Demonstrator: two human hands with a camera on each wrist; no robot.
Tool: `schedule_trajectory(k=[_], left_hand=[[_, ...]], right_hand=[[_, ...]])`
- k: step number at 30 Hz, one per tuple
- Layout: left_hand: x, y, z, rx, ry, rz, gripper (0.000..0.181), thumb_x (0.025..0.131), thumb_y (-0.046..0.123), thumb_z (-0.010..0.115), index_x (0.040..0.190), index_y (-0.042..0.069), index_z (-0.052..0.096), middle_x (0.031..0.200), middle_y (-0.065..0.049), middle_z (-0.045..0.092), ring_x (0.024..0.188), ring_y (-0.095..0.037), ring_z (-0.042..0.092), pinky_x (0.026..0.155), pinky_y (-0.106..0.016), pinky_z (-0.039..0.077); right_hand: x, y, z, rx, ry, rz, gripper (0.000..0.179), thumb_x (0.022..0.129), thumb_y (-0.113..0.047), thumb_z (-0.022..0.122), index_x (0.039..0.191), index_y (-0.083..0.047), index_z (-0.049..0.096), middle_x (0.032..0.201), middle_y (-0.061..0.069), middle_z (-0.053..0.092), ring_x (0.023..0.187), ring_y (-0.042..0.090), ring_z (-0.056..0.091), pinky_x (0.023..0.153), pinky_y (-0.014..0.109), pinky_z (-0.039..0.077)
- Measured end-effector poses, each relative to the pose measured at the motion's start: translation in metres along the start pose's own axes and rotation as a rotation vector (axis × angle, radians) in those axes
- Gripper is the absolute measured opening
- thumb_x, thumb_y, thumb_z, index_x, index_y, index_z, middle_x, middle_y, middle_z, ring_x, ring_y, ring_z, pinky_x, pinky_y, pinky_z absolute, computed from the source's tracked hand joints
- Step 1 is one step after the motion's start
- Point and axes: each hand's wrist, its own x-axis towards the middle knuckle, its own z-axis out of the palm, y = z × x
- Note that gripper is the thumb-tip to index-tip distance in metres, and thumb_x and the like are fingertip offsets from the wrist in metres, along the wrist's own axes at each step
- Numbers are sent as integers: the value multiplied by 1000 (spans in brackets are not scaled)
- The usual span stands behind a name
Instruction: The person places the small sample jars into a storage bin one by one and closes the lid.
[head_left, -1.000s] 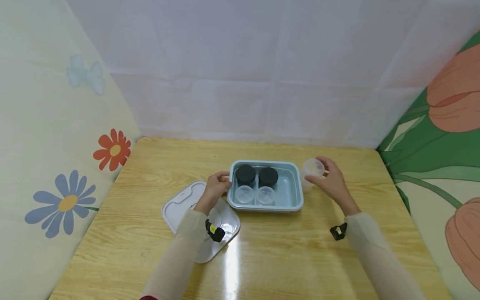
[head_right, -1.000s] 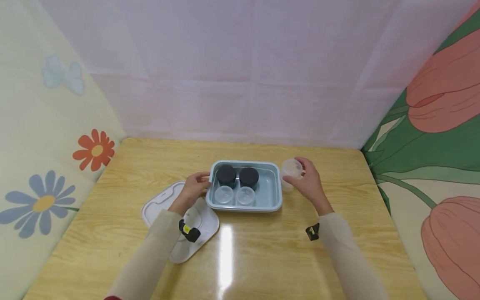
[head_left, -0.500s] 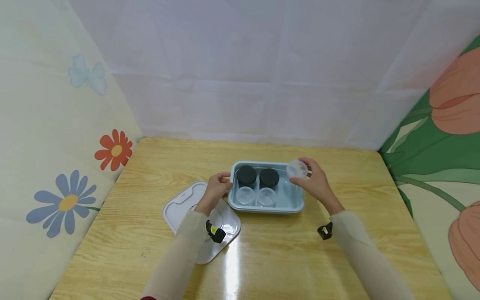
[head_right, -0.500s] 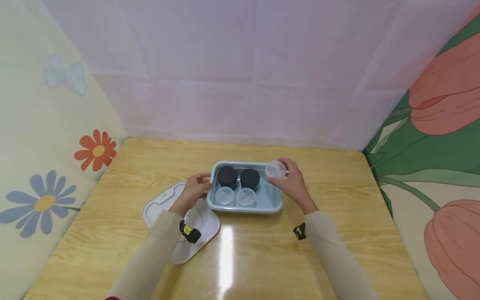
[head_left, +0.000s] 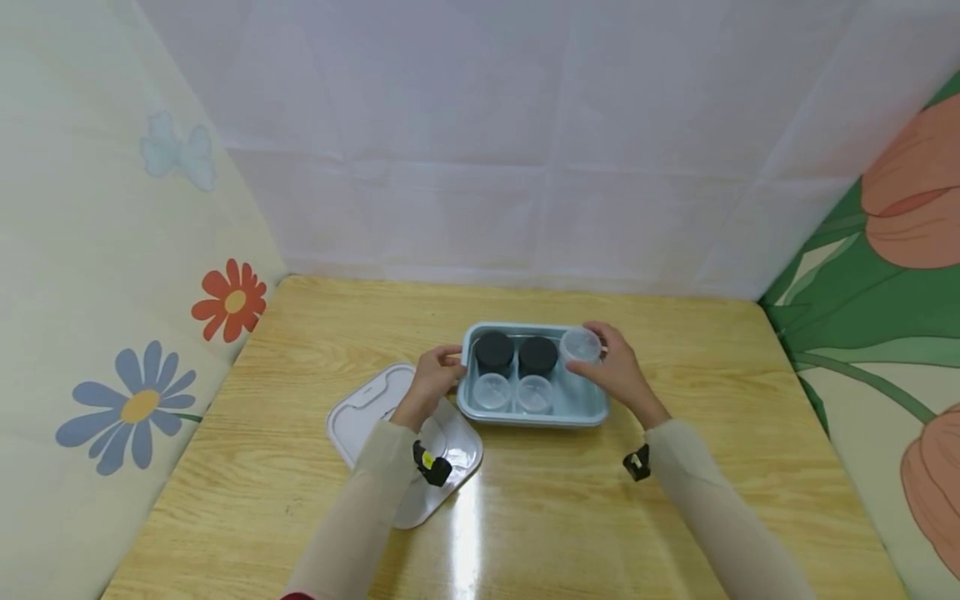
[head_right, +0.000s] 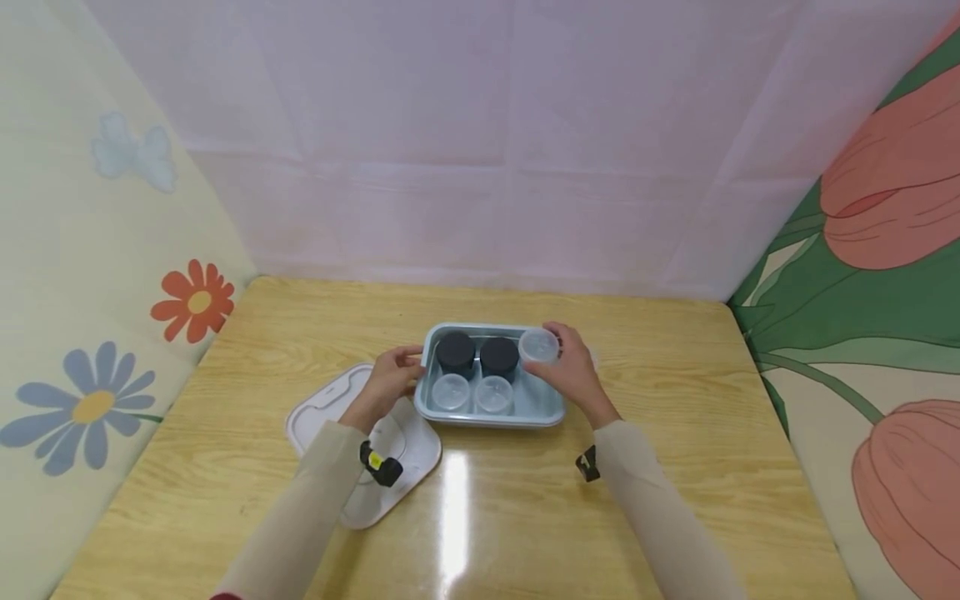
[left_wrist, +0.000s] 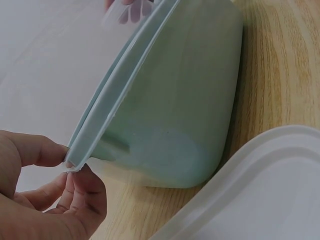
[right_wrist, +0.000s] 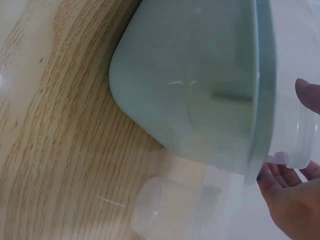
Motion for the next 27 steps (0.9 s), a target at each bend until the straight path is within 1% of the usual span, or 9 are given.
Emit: schedule_trajectory(k=[7,12,19,27], left_hand=[[-1,1,1,-8,-4,9,45,85,-4,57,129,1,54,95,-8,54,69,-10,54,56,-20,51],[0,1,1,-7,-4,6,45,85,-4,57,129,1,54,94,-8,54,70,-10,54,56,-20,51],[1,0,1,-18,-10,21,45,84,-5,56,129,0,54,92,-7,55,68,-10,55,55,-20,51],[0,1,1,-2,-4,7,44,85,-4,56,128,1,54,94,-8,55,70,-10,55,56,-20,51]], right_hand=[[2,0,5,-6,-11,-13,72,78,-14,78,137,1,41,135,22,46,122,36,46,103,50,41],[2,2,6,-27,-1,-6,73,77,-15,79,137,1,41,135,22,46,122,36,47,103,49,41],[2,4,5,-62,21,-9,73,75,-14,80,136,2,43,132,23,45,119,36,47,102,49,41],[2,9,8,-65,32,-28,73,74,-14,80,135,3,43,131,24,45,119,37,47,103,49,41]])
